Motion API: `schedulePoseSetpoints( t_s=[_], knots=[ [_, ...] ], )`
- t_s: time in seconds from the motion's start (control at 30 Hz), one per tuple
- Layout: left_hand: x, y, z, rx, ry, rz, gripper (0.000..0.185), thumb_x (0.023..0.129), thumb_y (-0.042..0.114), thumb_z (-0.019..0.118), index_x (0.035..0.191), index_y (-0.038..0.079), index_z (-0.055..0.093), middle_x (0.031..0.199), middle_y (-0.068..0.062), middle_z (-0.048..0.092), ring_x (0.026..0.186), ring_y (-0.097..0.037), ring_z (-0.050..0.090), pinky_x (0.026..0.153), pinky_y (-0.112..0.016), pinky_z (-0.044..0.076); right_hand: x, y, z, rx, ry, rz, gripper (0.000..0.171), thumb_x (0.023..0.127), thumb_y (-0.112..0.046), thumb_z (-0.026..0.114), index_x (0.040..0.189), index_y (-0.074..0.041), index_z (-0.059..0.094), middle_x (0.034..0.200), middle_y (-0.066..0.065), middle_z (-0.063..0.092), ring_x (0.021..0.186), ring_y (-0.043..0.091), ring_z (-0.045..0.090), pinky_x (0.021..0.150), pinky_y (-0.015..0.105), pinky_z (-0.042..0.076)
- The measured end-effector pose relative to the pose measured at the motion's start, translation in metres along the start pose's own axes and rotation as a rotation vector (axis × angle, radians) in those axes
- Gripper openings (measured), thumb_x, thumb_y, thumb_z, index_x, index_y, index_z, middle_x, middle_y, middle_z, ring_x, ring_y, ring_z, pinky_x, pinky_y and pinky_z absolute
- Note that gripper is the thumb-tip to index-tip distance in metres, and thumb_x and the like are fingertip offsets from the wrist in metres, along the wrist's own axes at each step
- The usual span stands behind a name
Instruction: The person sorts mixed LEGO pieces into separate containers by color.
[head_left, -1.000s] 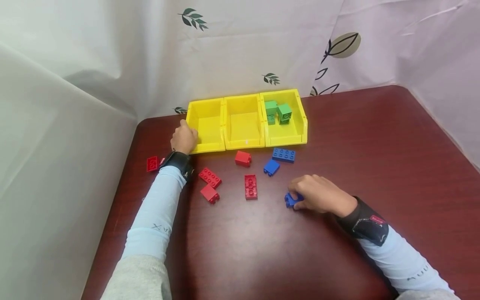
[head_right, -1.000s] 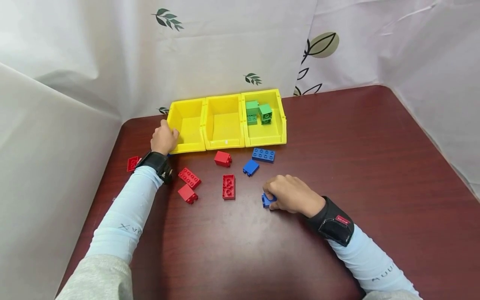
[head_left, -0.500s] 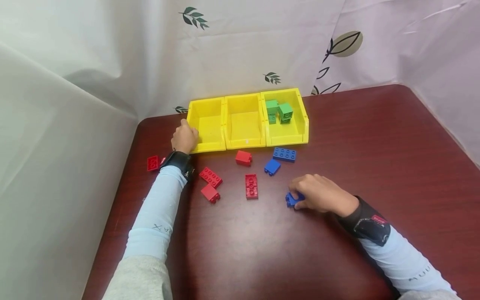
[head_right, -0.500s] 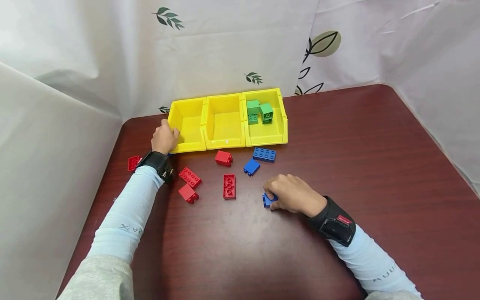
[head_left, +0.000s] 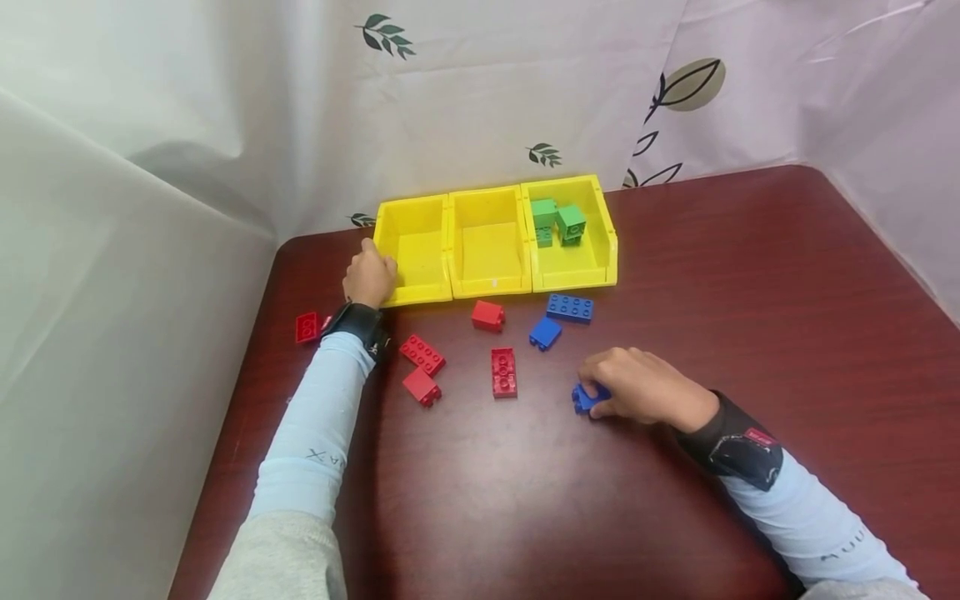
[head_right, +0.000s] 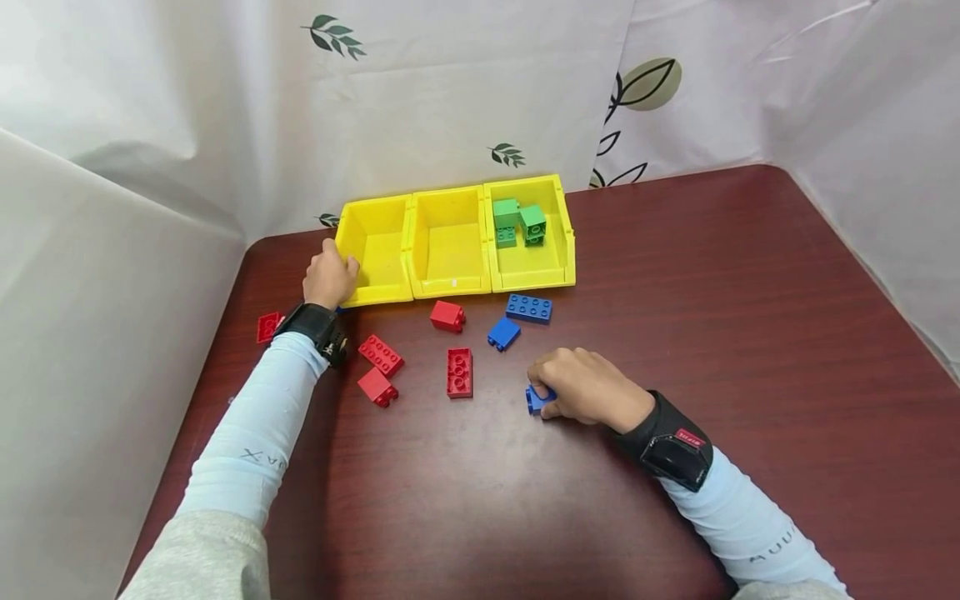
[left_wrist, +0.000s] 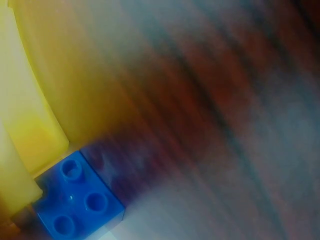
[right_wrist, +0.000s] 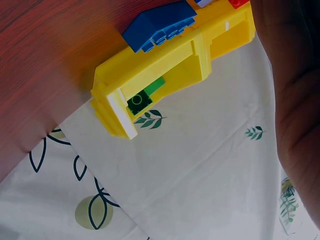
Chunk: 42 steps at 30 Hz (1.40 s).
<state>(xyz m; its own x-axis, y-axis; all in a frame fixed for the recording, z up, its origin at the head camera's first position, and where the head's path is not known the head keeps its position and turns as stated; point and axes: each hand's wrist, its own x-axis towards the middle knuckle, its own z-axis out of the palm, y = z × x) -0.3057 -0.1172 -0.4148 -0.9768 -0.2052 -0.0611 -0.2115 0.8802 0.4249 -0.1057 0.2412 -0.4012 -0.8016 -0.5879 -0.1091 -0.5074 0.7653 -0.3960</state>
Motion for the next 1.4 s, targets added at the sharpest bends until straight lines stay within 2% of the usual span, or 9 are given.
schedulePoseSetpoints(
  t_s=[0.17,0.5,1.2,1.4],
  knots=[
    [0.0,0.0,0.001,0.001,0.005,0.011,0.044,0.101,0.029,0.045,0.136,0.005,0.036,0.112,-0.019,0.055,0.092,-0.035,0.058,0.094,-0.048,0.052,0.0,0.001,0.0,-0.001,-0.008,-0.002,0.033,0.072,-0.019,0.086,0.071,-0.017,0.053,0.067,-0.005,0.046,0.06,0.006,0.043,0.053,0.021,0.036],
    [0.005,0.011,0.002,0.03,-0.004,0.021,0.044,0.102,0.03,0.044,0.137,0.005,0.035,0.114,-0.018,0.055,0.093,-0.034,0.058,0.095,-0.047,0.052,-0.003,0.004,-0.001,0.001,0.001,-0.012,0.03,0.074,-0.022,0.085,0.075,-0.017,0.056,0.07,-0.004,0.049,0.062,0.006,0.044,0.055,0.021,0.038],
    [0.003,0.002,0.0,0.001,-0.006,-0.008,0.044,0.101,0.031,0.045,0.137,0.007,0.035,0.115,-0.018,0.055,0.095,-0.034,0.059,0.097,-0.047,0.051,0.002,0.004,-0.002,0.01,-0.018,-0.011,0.032,0.072,-0.02,0.086,0.073,-0.017,0.055,0.068,-0.006,0.047,0.062,0.007,0.045,0.055,0.021,0.039],
    [0.003,0.0,0.001,-0.009,-0.019,-0.028,0.045,0.101,0.033,0.045,0.138,0.008,0.035,0.116,-0.017,0.055,0.096,-0.034,0.059,0.098,-0.047,0.051,0.003,0.003,-0.003,-0.014,-0.022,-0.041,0.029,0.075,-0.022,0.085,0.074,-0.017,0.057,0.068,-0.007,0.047,0.062,0.005,0.045,0.055,0.021,0.039]
  ],
)
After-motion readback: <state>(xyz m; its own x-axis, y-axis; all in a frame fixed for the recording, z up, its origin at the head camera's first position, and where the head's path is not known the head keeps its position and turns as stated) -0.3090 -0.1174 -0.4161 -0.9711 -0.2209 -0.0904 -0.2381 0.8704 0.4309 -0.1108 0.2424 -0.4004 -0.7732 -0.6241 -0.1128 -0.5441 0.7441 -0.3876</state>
